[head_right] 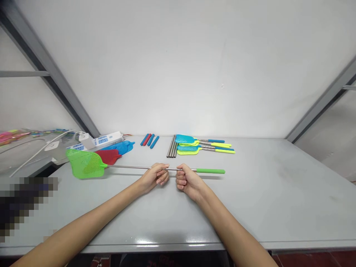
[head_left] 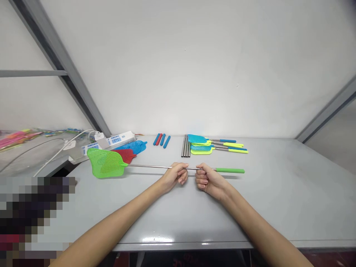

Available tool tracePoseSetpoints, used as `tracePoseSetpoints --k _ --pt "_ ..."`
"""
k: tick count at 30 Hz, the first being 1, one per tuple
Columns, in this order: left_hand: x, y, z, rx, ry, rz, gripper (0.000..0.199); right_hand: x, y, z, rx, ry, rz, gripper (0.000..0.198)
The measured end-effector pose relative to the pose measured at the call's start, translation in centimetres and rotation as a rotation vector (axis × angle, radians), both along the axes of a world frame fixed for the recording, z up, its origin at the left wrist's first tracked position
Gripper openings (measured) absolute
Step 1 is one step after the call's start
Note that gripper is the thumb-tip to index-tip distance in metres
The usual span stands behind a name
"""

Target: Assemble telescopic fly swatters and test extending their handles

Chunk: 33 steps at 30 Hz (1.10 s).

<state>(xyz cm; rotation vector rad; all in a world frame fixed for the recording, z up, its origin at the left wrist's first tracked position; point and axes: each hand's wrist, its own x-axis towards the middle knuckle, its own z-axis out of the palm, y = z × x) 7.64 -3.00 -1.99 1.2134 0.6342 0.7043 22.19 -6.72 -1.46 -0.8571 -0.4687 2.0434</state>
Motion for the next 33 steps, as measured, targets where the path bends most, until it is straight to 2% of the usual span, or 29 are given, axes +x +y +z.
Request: tracePoseSetpoints --k 10,20,29,33 --pt "-0.3 0.3 0.3 -0.017 0.002 -0.009 0.043 0.7 0.2 0.2 -0.008 -0.039 0.001 0.029" --pt "-1.7 1.5 0.7 0.044 0.036 -0.034 0.042 1.0 0.5 0.4 -0.013 -0.01 -0.034 0.03" --pt "-2.5 2.2 1.8 0.124 0.104 -0.047 0.042 1.1 0.5 1.0 -0.019 -0.008 -0.064 0.029" --pt "-2.6 2.3 1.9 0.15 0.129 -0.04 0.041 1.3 0.6 0.9 -0.035 0.014 -0.033 0.029"
